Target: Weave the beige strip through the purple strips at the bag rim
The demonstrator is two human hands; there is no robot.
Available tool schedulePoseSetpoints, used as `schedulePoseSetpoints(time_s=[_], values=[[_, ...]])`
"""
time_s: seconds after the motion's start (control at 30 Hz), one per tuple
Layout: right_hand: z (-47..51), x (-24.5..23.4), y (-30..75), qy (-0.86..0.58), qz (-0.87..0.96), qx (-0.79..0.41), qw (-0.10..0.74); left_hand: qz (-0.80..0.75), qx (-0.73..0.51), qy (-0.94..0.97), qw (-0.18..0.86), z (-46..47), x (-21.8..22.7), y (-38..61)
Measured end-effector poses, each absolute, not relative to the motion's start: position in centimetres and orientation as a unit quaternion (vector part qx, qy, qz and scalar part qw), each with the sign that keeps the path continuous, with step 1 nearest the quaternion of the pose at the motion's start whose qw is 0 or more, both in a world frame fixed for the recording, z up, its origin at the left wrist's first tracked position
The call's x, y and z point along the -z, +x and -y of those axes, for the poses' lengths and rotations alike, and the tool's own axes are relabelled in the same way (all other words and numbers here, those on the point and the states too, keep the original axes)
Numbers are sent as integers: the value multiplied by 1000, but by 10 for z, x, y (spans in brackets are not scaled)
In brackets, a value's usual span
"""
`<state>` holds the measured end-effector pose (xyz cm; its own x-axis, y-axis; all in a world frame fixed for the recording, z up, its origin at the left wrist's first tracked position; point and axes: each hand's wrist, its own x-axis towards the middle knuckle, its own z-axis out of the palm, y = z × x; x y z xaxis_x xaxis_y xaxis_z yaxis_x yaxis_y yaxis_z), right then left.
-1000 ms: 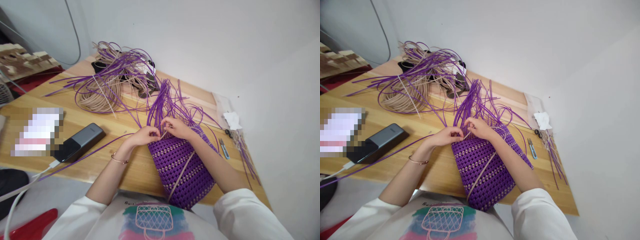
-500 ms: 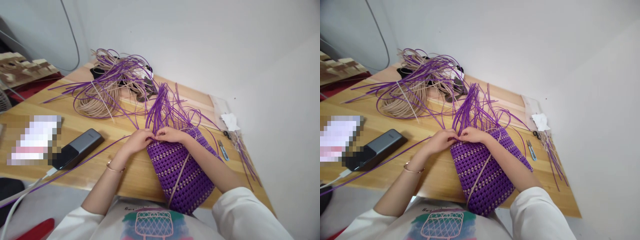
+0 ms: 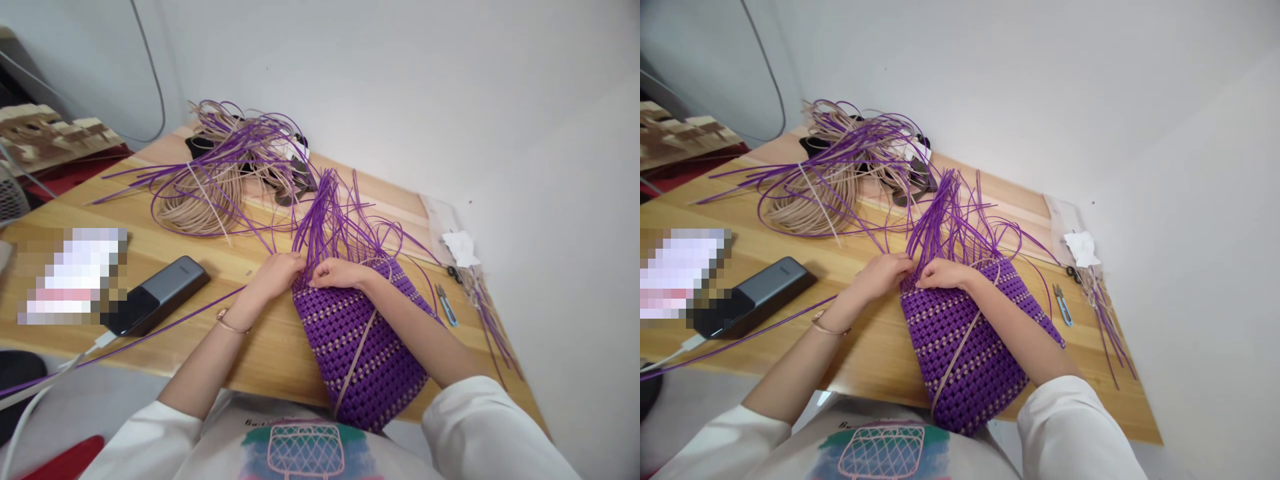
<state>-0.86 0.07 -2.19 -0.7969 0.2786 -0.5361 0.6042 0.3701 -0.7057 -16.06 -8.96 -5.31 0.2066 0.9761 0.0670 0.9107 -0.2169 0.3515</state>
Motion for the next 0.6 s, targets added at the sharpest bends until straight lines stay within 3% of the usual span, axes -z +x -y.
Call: schedulePoseSetpoints(time_s=[0.4,0.6], values=[[-1,21,-10,230,-855,427,186,-610,-165,761,146,81,66,-178],[5,-4,6,224,-890,377,122,-645,-166,726,171,88,57,-178]])
